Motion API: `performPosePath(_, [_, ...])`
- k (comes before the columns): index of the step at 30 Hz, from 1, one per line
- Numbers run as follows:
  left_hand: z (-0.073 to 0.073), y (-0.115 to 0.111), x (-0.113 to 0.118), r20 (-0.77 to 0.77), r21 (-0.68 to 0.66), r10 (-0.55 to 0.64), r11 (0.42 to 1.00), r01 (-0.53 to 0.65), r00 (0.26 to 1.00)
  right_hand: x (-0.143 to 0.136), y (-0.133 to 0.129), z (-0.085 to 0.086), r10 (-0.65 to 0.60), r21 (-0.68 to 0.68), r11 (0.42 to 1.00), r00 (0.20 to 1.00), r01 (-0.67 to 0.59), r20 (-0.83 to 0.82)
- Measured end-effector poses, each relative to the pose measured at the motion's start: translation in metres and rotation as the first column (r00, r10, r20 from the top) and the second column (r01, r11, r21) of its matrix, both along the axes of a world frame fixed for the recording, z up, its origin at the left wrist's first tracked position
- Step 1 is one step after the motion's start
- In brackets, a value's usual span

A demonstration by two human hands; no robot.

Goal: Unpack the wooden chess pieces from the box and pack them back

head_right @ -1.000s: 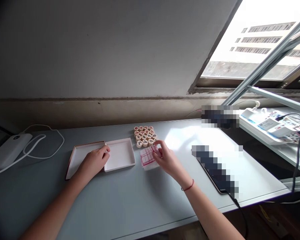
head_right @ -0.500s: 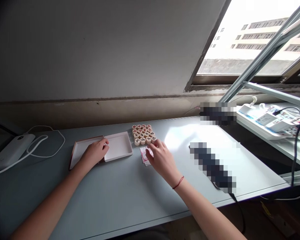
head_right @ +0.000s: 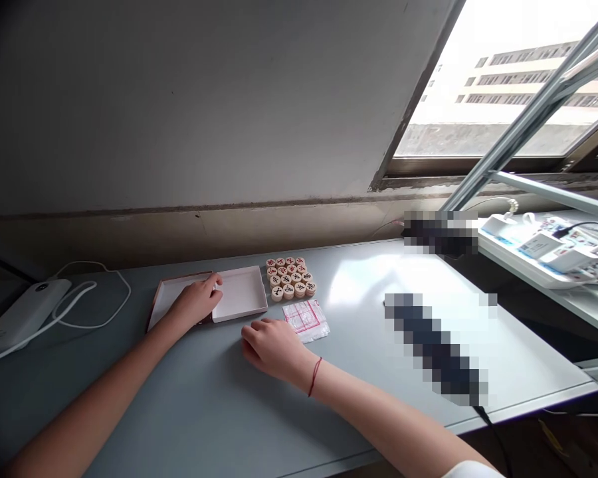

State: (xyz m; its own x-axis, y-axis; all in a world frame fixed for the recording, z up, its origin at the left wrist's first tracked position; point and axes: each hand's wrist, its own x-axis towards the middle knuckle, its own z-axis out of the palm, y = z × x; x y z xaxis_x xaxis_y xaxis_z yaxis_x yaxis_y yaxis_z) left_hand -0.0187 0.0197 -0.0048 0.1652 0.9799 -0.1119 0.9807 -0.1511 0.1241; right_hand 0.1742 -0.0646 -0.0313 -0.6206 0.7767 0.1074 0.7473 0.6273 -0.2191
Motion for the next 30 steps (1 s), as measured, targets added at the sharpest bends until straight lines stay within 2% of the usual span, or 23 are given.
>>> performPosePath(3, [0.005, -0.010, 0.002, -0.032, 0.067, 0.016, 0.998, -0.014, 0.999, -0.002, 0.003, -0.010, -0.021, 0.058, 0.998, 0.999, 0.024, -0.048])
performPosePath(5, [0.005, -0.028, 0.004, -0.075, 0.281, -0.008, 0.959, 0.028, 0.997, -0.002, 0.004, -0.015, -0.032, 0.086, 0.996, 0.997, 0.038, -0.073])
performPosePath(6, [0.003, -0.039, 0.006, -0.058, 0.373, -0.081, 0.923, 0.097, 0.995, -0.002, 0.004, -0.018, -0.035, 0.091, 0.995, 0.997, 0.042, -0.073])
performPosePath(8, [-0.007, -0.060, 0.009, -0.010, 0.497, -0.307, 0.825, 0.271, 0.952, -0.002, 0.004, -0.021, -0.045, 0.086, 0.995, 0.998, 0.049, -0.053])
performPosePath(10, [-0.020, -0.076, 0.010, 0.014, 0.563, -0.472, 0.732, 0.383, 0.882, -0.002, 0.004, -0.023, -0.063, 0.084, 0.994, 0.998, 0.065, -0.027])
performPosePath(11, [-0.026, -0.081, 0.010, 0.014, 0.553, -0.506, 0.722, 0.414, 0.863, -0.003, 0.004, -0.023, -0.069, 0.088, 0.994, 0.997, 0.071, -0.021])
performPosePath(15, [-0.041, -0.082, 0.009, 0.006, 0.445, -0.556, 0.746, 0.496, 0.831, -0.002, 0.004, -0.023, -0.054, 0.113, 0.992, 0.998, 0.059, -0.043])
performPosePath(30, [-0.040, -0.077, 0.005, 0.126, 0.345, -0.537, 0.812, 0.470, 0.834, 0.006, 0.003, -0.020, -0.016, 0.026, 0.999, 0.991, 0.019, -0.135])
